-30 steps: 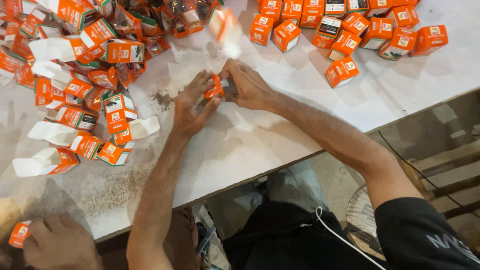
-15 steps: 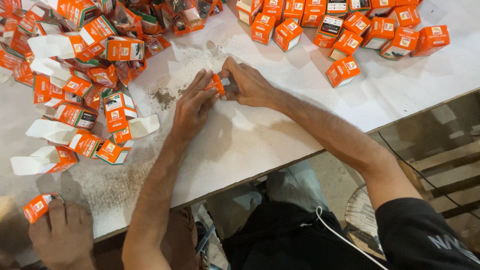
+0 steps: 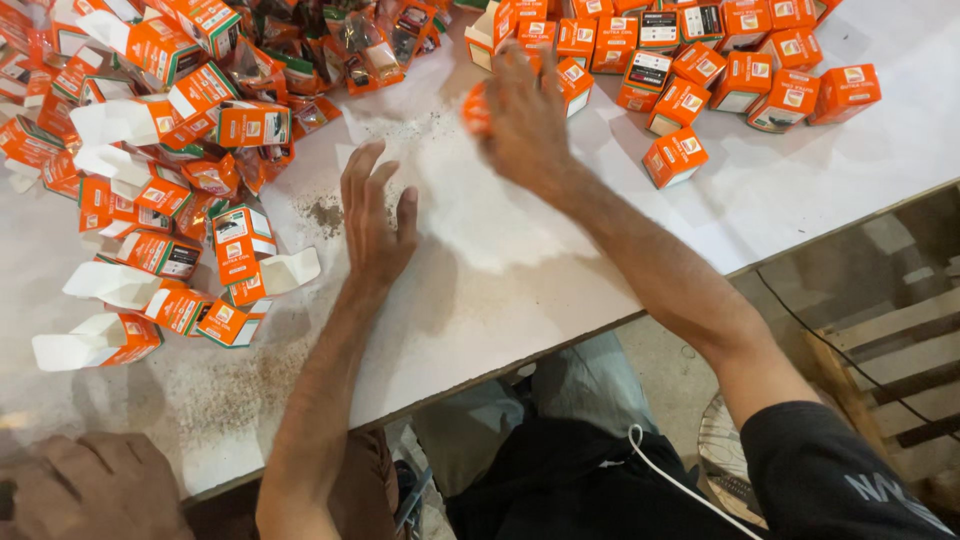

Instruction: The person picks up small plastic-wrapped items from a pile on the table, places them into small orange cardboard boxes, folds the box flaps closed, and pushes the closed boxes aside with their hands, repeating this for many boxes.

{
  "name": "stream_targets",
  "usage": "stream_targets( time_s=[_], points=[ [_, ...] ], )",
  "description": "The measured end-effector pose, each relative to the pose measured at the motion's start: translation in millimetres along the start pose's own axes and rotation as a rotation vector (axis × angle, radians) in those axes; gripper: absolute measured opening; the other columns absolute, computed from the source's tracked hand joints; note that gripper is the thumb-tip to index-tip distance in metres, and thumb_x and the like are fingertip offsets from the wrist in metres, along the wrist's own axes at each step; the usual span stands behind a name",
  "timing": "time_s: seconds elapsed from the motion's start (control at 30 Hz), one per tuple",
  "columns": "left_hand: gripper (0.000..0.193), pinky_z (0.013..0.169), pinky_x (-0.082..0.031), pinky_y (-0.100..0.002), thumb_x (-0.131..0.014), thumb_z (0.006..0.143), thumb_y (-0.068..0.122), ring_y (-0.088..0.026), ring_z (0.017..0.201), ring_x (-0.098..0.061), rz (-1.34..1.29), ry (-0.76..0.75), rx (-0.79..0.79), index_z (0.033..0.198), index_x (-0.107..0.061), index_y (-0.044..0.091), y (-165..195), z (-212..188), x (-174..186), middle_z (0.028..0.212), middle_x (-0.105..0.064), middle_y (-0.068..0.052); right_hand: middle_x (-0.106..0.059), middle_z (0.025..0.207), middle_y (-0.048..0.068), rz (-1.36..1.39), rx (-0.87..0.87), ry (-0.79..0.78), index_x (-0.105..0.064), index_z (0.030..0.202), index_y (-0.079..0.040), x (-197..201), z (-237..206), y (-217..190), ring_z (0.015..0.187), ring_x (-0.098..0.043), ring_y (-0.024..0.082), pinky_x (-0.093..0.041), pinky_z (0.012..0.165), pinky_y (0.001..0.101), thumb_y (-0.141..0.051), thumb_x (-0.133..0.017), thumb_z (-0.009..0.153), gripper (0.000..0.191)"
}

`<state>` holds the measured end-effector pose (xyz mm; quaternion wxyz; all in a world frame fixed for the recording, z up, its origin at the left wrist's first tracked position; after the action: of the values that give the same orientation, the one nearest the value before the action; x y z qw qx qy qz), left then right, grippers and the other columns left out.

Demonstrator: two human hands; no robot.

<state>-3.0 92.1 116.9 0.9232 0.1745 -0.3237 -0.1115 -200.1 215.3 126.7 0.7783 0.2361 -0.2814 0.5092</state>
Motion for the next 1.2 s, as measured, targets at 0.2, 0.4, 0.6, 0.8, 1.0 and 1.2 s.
stream_targets(
  time_s=[0.2, 0.4, 0.6, 0.8, 1.0, 1.2],
  points=[
    [0.064, 0.13, -0.03, -0.05, -0.067, 0.092, -0.004, -0.04, 0.156, -0.031, 0.17, -0.105, -0.107, 0.152, -0.047, 0.002, -22.6, 85.3, -67.9, 0.167, -0.03, -0.022, -0.051, 0.136, 0.02, -0.191, -0.18, -0.086, -0.06, 0.128, 0.005, -15.1, 6.4, 44.8, 0.132, -0.043, 0.041, -0.017, 0.116, 0.0683, -0.029, -0.085, 0.081, 0.063],
    [0.076, 0.113, -0.029, -0.054, -0.073, 0.075, 0.004, -0.048, 0.143, -0.027, 0.363, -0.242, -0.031, 0.145, -0.046, 0.012, -39.3, 162.1, -135.9, 0.153, -0.032, -0.029, -0.051, 0.136, 0.02, -0.312, -0.279, -0.175, -0.054, 0.123, 0.004, -18.6, 14.9, 62.5, 0.139, -0.044, 0.037, -0.013, 0.12, 0.0723, -0.013, -0.081, 0.086, 0.048],
    [0.055, 0.095, -0.049, -0.05, -0.067, 0.095, 0.013, -0.047, 0.12, -0.055, 0.01, -0.039, 0.115, 0.143, -0.047, -0.002, -22.7, 151.5, -141.6, 0.144, -0.047, -0.029, -0.037, 0.148, 0.037, 0.303, -0.161, 0.026, -0.013, 0.155, 0.013, -29.3, 20.2, 51.5, 0.137, -0.039, 0.051, -0.034, 0.115, 0.0525, -0.014, -0.083, 0.078, 0.107],
    [0.023, 0.091, -0.058, -0.047, -0.059, 0.103, 0.023, -0.036, 0.103, -0.072, -0.152, 0.128, 0.365, 0.112, -0.063, 0.003, -87.9, 161.9, -100.6, 0.109, -0.07, -0.018, -0.067, 0.126, 0.017, 1.043, -0.576, -0.18, -0.035, 0.15, -0.003, -72.5, 11.8, 27.6, 0.121, -0.067, 0.03, -0.054, 0.103, 0.0434, -0.022, -0.078, 0.094, 0.073],
    [0.049, 0.086, -0.055, -0.05, -0.074, 0.095, 0.034, -0.044, 0.112, -0.063, 0.273, -0.024, 0.354, 0.129, -0.056, 0.003, -128.3, 179.0, -86.7, 0.143, -0.039, -0.03, -0.061, 0.129, 0.02, 0.872, -0.042, -0.246, -0.039, 0.139, -0.002, -60.9, 23.9, -18.3, 0.125, -0.054, 0.04, -0.045, 0.105, 0.0461, -0.023, -0.074, 0.104, 0.054],
    [0.043, 0.101, -0.05, -0.05, -0.072, 0.091, 0.011, -0.047, 0.121, -0.058, 0.481, 0.091, 0.022, 0.131, -0.058, 0.006, -96.7, 118.1, -80.3, 0.14, -0.046, -0.036, -0.055, 0.134, 0.021, 0.982, 0.077, -0.297, -0.041, 0.145, -0.001, -49.3, 24.2, -7.1, 0.127, -0.053, 0.036, -0.045, 0.108, 0.0461, -0.015, -0.071, 0.102, 0.054]
  ],
)
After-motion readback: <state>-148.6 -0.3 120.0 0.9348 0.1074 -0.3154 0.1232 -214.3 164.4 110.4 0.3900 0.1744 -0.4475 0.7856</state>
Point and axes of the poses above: each hand's wrist, its own z-axis towards the middle knuckle, its own x-axis out of the back of the hand, y = z × x, the point moved 5 cm from there along z, towards the middle knuckle
